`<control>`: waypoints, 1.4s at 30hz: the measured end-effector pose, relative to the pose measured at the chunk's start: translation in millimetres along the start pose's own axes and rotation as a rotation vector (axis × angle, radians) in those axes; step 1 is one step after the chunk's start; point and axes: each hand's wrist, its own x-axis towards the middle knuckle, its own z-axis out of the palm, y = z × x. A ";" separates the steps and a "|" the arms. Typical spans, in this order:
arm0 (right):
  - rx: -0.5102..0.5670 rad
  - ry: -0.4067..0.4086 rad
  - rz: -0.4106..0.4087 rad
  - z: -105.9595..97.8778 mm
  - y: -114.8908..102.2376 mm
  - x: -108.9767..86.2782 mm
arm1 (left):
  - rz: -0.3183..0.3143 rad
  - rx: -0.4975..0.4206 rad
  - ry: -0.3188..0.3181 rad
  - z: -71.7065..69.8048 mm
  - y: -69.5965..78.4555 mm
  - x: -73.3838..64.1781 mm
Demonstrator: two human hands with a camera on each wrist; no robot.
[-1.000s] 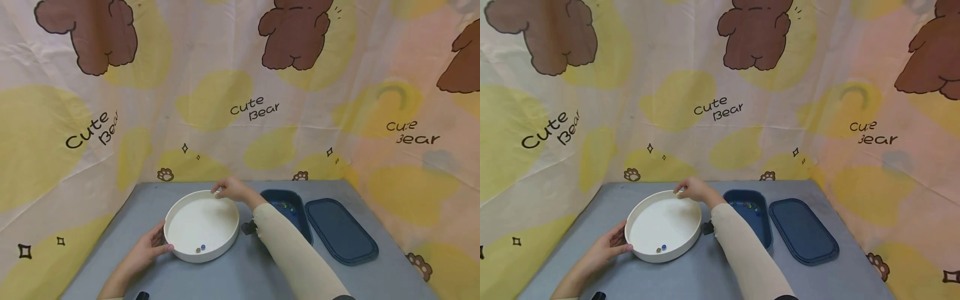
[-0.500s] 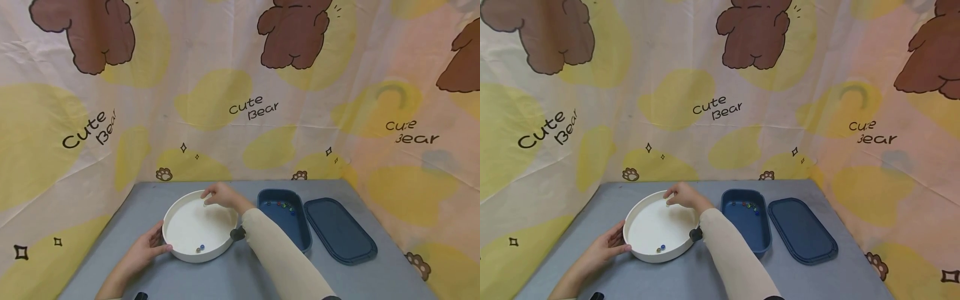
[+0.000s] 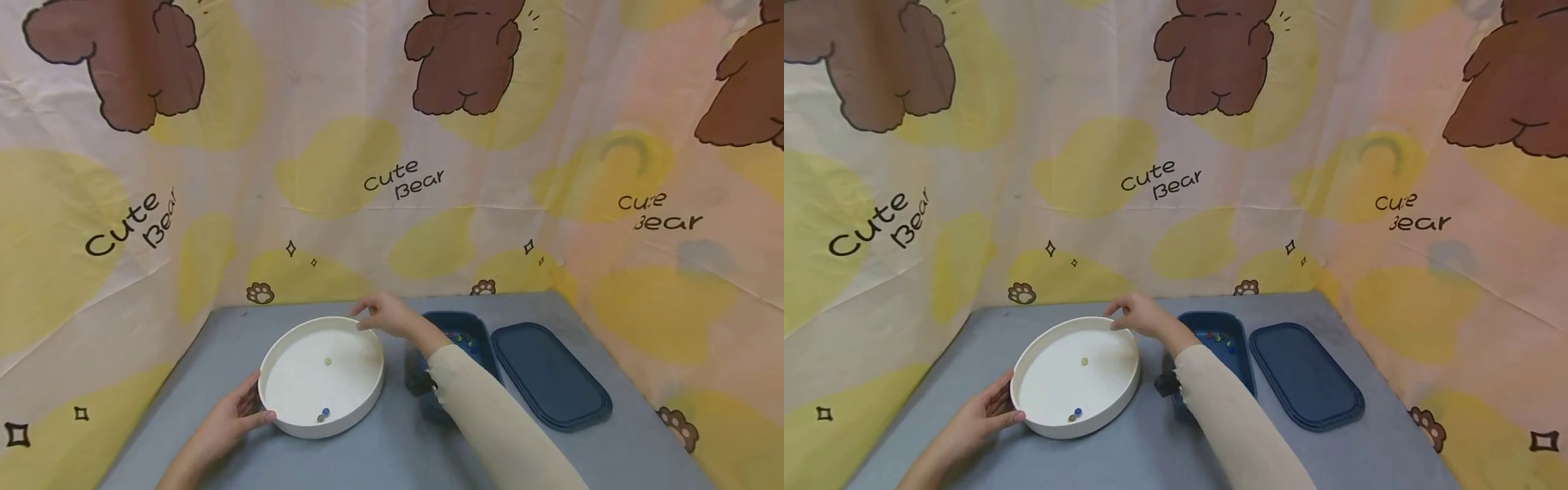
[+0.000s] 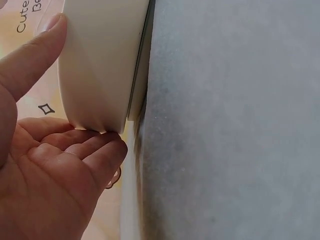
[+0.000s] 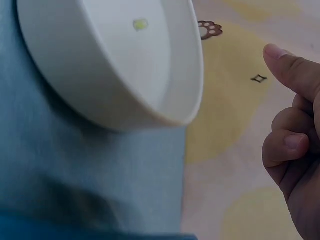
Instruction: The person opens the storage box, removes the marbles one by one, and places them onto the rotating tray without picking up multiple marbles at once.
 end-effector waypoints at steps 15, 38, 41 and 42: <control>-0.084 0.074 0.057 -58.8 47.2 -43.3 | 0.021 -0.067 0.023 3.6 7.2 -3.0; -0.141 0.201 0.264 -52.9 114.4 -65.9 | 0.010 -0.034 0.015 2.7 1.4 -3.7; -0.174 0.205 0.279 -51.2 119.8 -66.0 | 0.009 -0.033 0.013 2.4 0.4 -3.3; -0.183 0.204 0.281 -50.5 121.4 -65.9 | 0.006 -0.036 0.012 2.2 0.3 -3.2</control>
